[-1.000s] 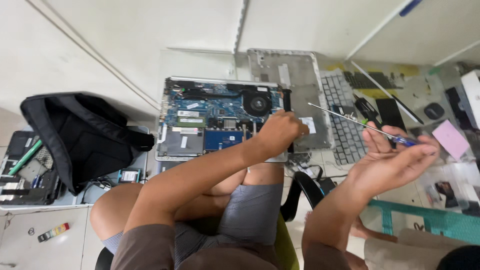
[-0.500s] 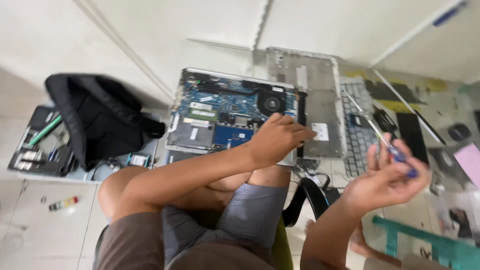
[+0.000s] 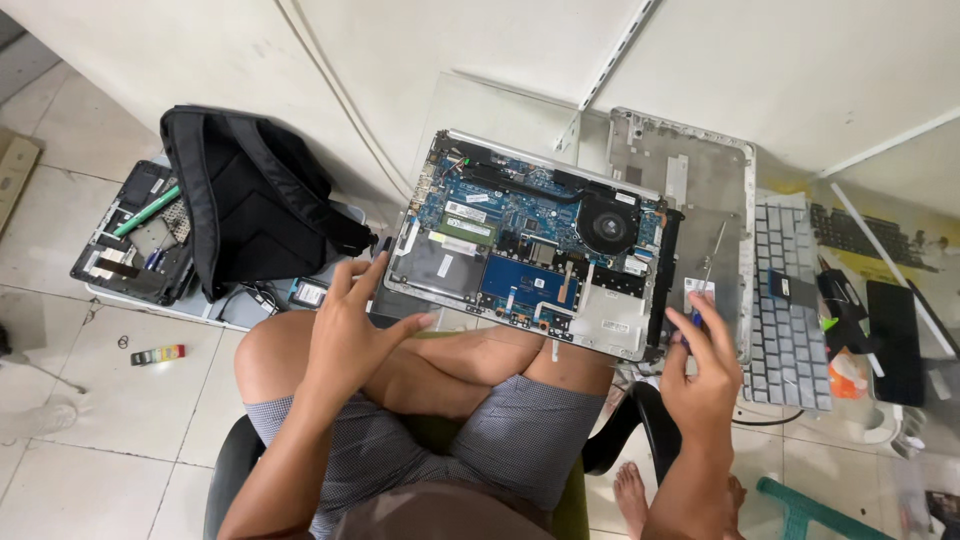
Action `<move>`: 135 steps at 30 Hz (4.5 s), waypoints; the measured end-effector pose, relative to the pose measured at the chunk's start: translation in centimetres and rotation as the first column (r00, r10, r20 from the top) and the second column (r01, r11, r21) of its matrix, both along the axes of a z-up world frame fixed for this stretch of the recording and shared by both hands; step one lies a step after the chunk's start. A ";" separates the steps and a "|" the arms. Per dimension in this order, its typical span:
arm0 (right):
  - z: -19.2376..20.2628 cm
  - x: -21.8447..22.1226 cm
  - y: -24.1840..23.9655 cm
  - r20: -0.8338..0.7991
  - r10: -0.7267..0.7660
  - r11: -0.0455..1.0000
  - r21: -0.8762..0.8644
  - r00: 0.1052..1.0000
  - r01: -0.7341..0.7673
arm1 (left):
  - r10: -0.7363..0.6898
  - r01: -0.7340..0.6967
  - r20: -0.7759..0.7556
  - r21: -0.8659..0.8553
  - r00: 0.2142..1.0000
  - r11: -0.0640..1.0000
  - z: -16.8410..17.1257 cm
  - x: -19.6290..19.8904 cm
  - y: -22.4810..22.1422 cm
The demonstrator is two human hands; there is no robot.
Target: The person sits cross-legged on a chair and uses a screwdriver to remove screws from the back of a disassembled laptop. They then use their hands to disconnect cables and manipulate components on the motherboard.
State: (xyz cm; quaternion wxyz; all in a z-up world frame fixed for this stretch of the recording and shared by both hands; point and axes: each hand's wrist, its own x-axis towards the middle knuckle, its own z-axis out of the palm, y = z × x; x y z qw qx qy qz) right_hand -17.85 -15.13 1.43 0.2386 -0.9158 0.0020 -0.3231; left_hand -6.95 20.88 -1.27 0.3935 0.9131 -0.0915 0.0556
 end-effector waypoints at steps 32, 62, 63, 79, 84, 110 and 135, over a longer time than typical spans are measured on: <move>7.2 -0.3 4.7 -0.793 -0.276 0.940 -0.106 0.543 0.323 | -0.003 0.033 0.069 -0.440 0.998 0.897 -0.5 -0.3 -0.7; -2.1 -1.3 2.6 0.084 -0.202 0.978 0.079 0.976 0.195 | -0.092 0.067 0.011 -0.764 0.996 0.642 1.0 -0.3 -2.0; -2.8 -1.1 2.2 0.156 -0.198 0.978 0.094 0.968 0.185 | -0.070 0.071 0.033 -0.741 0.997 0.668 1.1 -0.3 -2.0; -1.4 1.0 2.0 0.251 -0.179 0.982 -0.013 0.951 0.188 | 0.048 0.039 0.347 -0.240 0.937 0.970 -1.5 1.4 -2.5; -0.4 1.3 2.5 0.162 -0.162 0.986 0.071 0.973 0.152 | 0.088 -0.024 0.274 -0.229 0.958 0.973 -1.1 2.2 -2.4; 5.2 0.2 2.0 -0.675 -0.138 0.989 -0.051 0.725 0.141 | -0.122 0.159 0.105 -0.526 0.987 0.836 -0.3 -0.2 -1.5; 8.3 17.6 -5.4 -0.821 -0.170 0.801 -0.437 0.544 -0.409 | -0.548 0.539 0.190 0.100 0.815 0.836 2.6 20.8 -3.0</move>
